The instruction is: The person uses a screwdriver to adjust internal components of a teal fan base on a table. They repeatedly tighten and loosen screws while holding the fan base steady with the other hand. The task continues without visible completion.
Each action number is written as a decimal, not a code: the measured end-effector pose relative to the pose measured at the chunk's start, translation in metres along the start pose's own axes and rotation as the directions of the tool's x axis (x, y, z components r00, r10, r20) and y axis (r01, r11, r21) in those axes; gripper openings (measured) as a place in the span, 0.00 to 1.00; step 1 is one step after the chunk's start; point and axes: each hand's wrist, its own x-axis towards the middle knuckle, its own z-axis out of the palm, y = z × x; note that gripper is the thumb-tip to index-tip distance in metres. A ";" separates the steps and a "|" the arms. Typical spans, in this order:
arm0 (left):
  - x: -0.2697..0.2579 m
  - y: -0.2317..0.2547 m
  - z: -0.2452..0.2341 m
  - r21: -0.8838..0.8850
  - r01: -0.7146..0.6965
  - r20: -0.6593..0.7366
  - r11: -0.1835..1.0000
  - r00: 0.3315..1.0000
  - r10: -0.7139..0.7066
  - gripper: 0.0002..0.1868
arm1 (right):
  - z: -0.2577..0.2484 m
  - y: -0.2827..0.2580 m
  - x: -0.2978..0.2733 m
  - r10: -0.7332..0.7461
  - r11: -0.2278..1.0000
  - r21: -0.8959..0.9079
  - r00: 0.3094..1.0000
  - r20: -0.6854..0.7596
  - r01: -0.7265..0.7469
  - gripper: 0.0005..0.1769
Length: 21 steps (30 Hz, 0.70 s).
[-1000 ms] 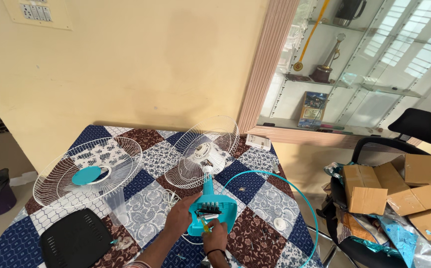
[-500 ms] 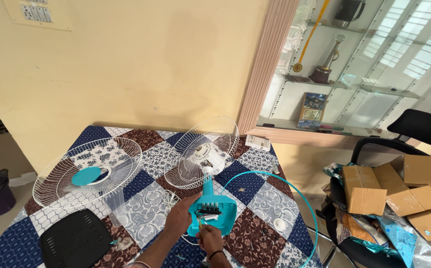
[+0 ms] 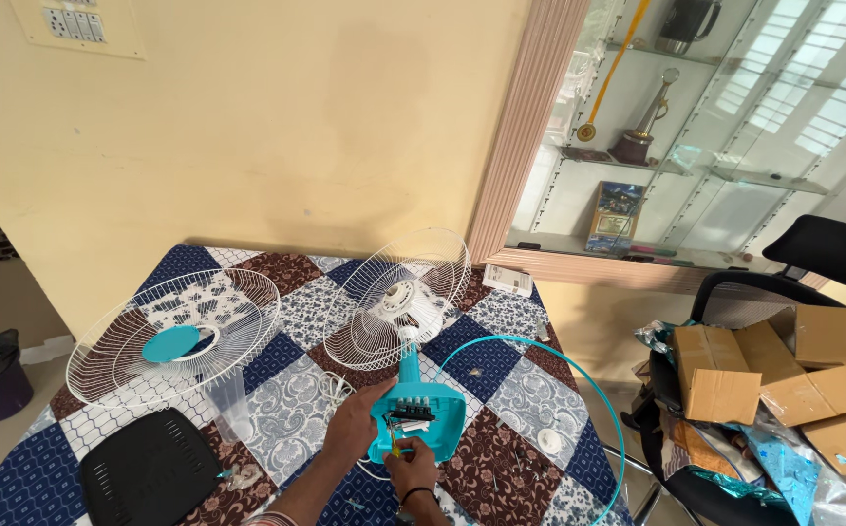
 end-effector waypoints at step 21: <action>-0.002 0.002 -0.001 -0.047 -0.010 -0.017 0.999 1.000 0.009 0.43 | -0.004 0.000 0.004 -0.096 0.982 -0.172 0.993 -0.070 0.083 0.15</action>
